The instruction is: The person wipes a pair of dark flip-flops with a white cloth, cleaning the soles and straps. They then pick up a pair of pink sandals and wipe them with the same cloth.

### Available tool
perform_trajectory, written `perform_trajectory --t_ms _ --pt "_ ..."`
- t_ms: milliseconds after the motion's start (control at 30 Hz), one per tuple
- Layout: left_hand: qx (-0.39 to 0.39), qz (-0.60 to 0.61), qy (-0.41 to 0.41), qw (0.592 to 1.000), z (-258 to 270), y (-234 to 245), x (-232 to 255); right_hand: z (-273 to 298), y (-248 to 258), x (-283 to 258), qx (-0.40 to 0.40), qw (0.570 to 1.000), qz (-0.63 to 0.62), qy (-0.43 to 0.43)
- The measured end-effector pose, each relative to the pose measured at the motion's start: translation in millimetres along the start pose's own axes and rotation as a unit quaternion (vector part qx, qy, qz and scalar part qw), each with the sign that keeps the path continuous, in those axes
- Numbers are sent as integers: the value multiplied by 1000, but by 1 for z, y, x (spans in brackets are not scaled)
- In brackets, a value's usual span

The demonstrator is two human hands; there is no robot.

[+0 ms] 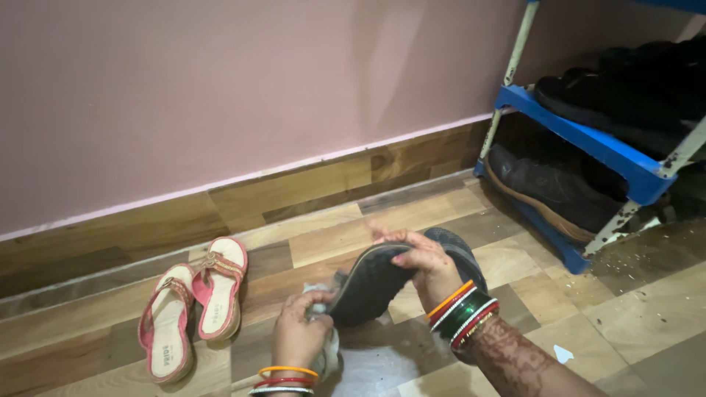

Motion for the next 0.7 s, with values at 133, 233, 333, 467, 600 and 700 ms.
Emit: perform_trajectory --t_ms 133,233,333,467,600,700 --pt "75 -20 95 992 16 -15 27 -10 33 12 73 989 22 123" --pt "83 -48 36 995 26 -19 54 5 52 19 176 978 -83 70" --pt "52 -80 4 995 35 -34 77 25 49 2 264 948 -172 38" --pt "55 -90 -66 992 45 -42 95 49 49 -11 340 919 -126 -157" --pt "-21 -111 3 994 49 -54 68 40 76 11 259 951 -69 -154" --pt "-101 -212 44 971 61 -74 30 45 92 31 236 962 -93 -102"
Point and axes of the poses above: each hand's wrist, its own z-axis away from the middle knuckle, its own y-axis out of the back of the hand, x = y × z, the point moved 6 cm from there along -z, towards the middle knuckle, and after that the axes turned 4 degrees about -x, right-handed, at the moved point
